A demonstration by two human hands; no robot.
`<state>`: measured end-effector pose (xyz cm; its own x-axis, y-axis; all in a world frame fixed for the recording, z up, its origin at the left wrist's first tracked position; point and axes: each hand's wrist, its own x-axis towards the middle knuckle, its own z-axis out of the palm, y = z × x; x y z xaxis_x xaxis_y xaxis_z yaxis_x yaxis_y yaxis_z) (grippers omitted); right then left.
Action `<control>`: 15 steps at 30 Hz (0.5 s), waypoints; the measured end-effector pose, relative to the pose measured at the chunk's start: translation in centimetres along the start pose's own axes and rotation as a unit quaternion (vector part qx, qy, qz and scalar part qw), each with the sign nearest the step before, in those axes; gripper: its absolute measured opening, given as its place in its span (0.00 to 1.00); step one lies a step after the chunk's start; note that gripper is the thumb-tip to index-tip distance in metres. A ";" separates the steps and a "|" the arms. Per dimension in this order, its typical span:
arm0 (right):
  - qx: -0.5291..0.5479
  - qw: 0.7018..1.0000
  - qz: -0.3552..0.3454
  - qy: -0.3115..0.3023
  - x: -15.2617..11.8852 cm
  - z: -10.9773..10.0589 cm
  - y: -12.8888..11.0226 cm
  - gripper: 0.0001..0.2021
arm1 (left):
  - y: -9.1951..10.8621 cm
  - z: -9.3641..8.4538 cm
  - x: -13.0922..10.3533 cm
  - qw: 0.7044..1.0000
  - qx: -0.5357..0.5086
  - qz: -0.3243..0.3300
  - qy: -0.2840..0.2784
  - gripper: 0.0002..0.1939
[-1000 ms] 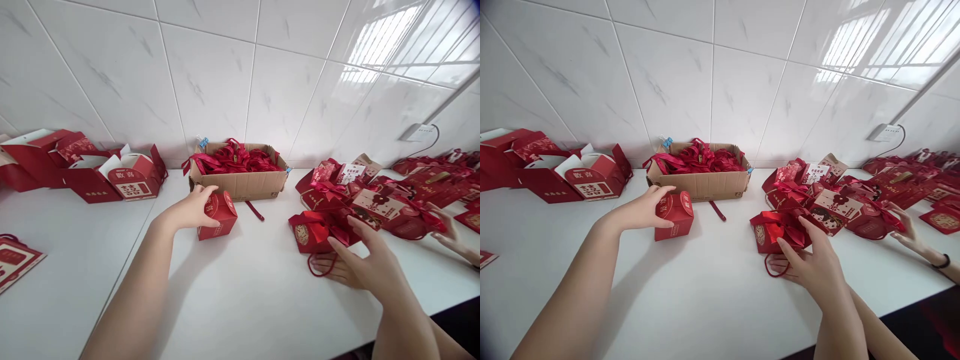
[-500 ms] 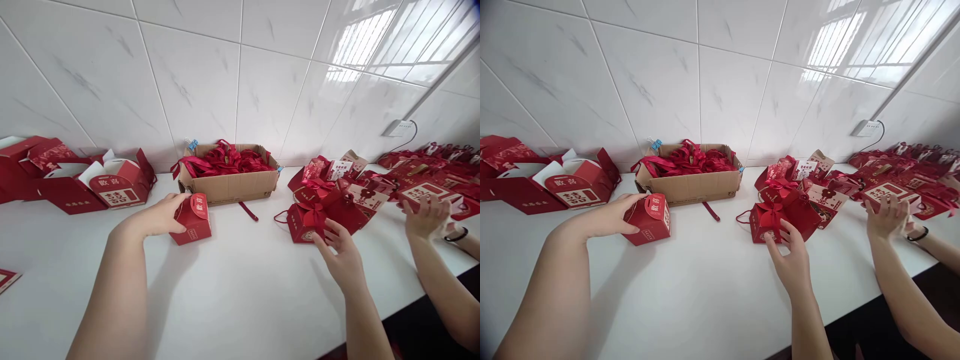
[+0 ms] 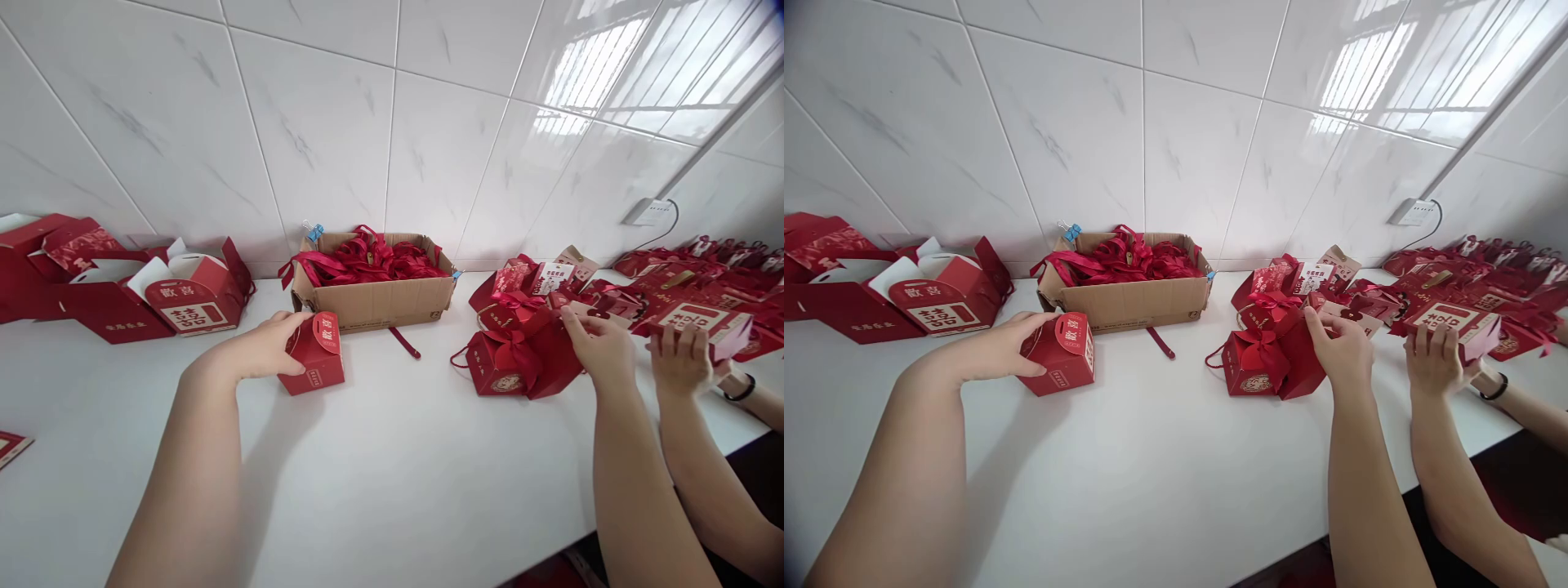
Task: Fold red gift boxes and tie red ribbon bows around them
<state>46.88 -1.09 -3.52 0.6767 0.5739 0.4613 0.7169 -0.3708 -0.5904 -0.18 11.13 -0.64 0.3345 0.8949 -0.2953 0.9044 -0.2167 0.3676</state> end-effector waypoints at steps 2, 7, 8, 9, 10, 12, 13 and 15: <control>0.011 1.000 0.013 0.007 -0.3 -0.1 -0.8 0.23 | 0.1 0.0 0.0 1.000 0.003 -0.004 0.000 0.45; 0.029 0.999 0.013 0.009 -0.6 -0.5 -1.7 0.20 | 0.4 -0.4 -0.4 1.000 0.009 -0.012 0.006 0.45; 0.035 0.999 0.011 0.004 -0.6 -0.4 -1.6 0.19 | 0.4 -0.4 -0.5 1.000 0.008 -0.010 0.005 0.44; 0.040 0.999 0.006 -0.001 -0.5 -0.3 -1.5 0.18 | 0.4 -0.5 -0.6 1.000 0.007 -0.002 0.008 0.43; 0.045 0.999 -0.005 -0.003 -0.5 -0.2 -1.4 0.17 | 0.3 -0.5 -0.7 1.000 0.005 0.007 0.011 0.41; 0.049 0.998 -0.043 -0.002 -0.5 0.1 -1.2 0.13 | 0.2 -0.4 -0.8 0.999 0.003 0.023 0.022 0.37; 0.046 0.997 -0.064 0.005 -0.5 0.2 -1.2 0.11 | 0.2 -0.4 -0.9 0.999 0.003 0.030 0.028 0.35; 0.041 0.994 -0.100 0.029 -0.9 0.3 -1.3 0.07 | 0.2 -0.4 -1.0 0.999 0.006 0.035 0.038 0.34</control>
<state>45.33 -0.91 -3.35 0.5320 0.5866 0.6106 0.8237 -0.1915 -0.5337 -0.40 10.39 0.11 0.3761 0.9046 -0.2007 0.8827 -0.2839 0.3746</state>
